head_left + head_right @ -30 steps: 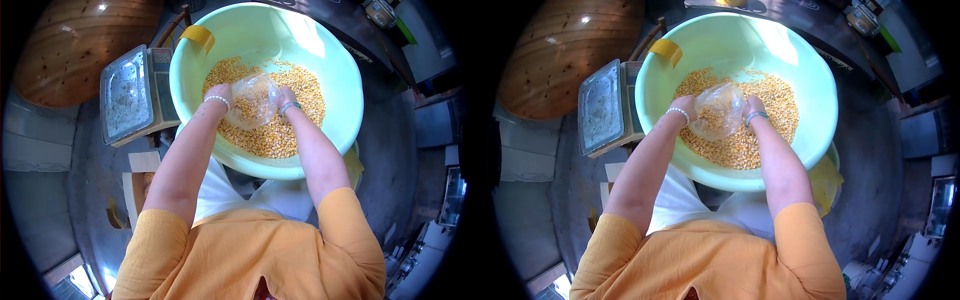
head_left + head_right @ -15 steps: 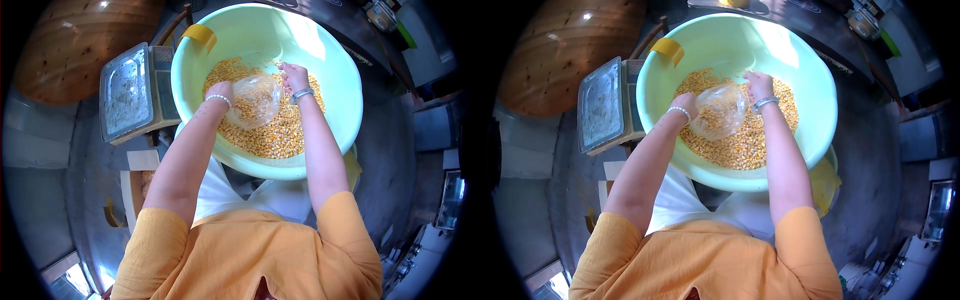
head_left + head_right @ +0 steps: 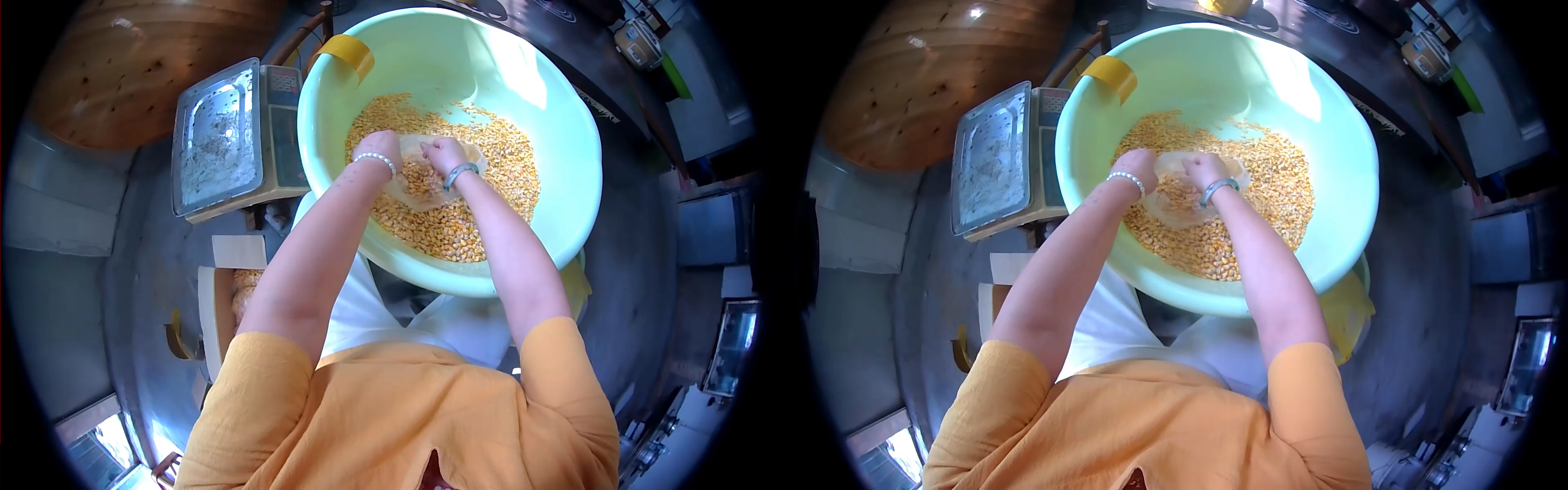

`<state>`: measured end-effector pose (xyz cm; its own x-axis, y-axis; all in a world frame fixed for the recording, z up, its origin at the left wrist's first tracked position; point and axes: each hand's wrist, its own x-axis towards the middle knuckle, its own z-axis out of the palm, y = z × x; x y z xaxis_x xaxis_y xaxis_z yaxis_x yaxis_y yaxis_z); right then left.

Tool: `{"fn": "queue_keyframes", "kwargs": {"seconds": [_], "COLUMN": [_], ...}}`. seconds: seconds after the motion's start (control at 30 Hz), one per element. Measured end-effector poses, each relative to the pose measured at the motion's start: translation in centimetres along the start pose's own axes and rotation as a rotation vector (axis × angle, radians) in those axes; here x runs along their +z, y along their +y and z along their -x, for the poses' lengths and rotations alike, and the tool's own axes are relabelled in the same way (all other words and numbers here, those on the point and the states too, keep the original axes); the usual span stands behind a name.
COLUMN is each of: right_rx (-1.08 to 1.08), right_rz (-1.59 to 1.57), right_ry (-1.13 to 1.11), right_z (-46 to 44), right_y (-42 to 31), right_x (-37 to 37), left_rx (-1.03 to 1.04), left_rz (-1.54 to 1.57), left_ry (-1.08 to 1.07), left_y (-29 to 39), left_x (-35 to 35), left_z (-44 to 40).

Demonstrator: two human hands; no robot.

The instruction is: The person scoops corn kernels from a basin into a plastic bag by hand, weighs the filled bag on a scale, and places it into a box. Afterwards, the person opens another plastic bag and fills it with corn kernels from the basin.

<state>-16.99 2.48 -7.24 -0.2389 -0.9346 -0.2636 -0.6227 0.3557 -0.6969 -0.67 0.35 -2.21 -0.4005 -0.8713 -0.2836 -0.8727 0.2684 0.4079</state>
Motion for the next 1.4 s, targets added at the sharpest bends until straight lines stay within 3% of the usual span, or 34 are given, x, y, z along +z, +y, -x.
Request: {"fn": "queue_keyframes", "kwargs": {"seconds": [0.1, 0.2, 0.3, 0.5, 0.6, 0.7, 0.8, 0.9, 1.0, 1.1, 1.2, 1.3, 1.33, 1.4], "right_rx": [-0.065, -0.087, 0.051, -0.358, -0.262, -0.102, -0.117, -0.160, -0.172, -0.022, 0.234, 0.254, 0.350, 0.260], "right_rz": [0.194, 0.154, 0.109, 0.211, 0.140, 0.034, -0.424, -0.585, -0.201, 0.197, -0.289, 0.163, -0.178, 0.102], "right_ry": [0.043, 0.037, -0.070, 0.244, 0.252, -0.021, 0.171, 0.498, 0.725, 0.611, 0.279, 0.166, 0.154, 0.145], "right_z": [-0.4, -0.2, 1.3, 1.4, 1.8, 1.0, 3.1, 2.1, -2.8, -1.8, -0.6, -1.0, -0.8, 0.1], "right_y": [1.0, 0.9, -1.4, -0.1, -0.5, -0.9, -4.1, -2.9, 5.5, 8.9, 9.0, 8.5, 8.6, 8.0], "right_x": [0.0, -0.9, -2.6, -1.9, -1.9, -3.6, -6.6, -8.4, -8.1, -6.5, -5.0, -3.4, -2.8, -2.7], "left_rx": [0.014, 0.007, 0.005, 0.035, 0.023, -0.017, -0.025, -0.033, -0.019, -0.037, -0.037, -0.073, -0.080, -0.088], "left_rz": [0.030, -0.008, 0.012, -0.001, -0.025, -0.066, -0.068, -0.068, -0.043, -0.053, -0.101, -0.114, -0.109, -0.102], "left_ry": [0.053, 0.004, 0.013, 0.049, 0.049, -0.001, -0.009, -0.011, 0.031, -0.015, -0.050, -0.052, -0.047, -0.038], "left_y": [-0.1, 0.3, 0.2, -0.2, -0.2, 0.3, 0.4, 0.5, -0.1, 0.2, 0.4, 0.6, 0.6, 0.7], "left_x": [0.2, -0.5, -0.4, 0.2, 0.1, -0.4, -0.5, -0.7, 0.2, -0.1, -0.7, -1.2, -1.3, -1.3], "left_z": [0.1, 0.5, 0.5, 0.1, 0.3, 0.4, 0.4, 0.6, 0.0, 0.2, 0.7, 1.2, 1.2, 1.2]}}
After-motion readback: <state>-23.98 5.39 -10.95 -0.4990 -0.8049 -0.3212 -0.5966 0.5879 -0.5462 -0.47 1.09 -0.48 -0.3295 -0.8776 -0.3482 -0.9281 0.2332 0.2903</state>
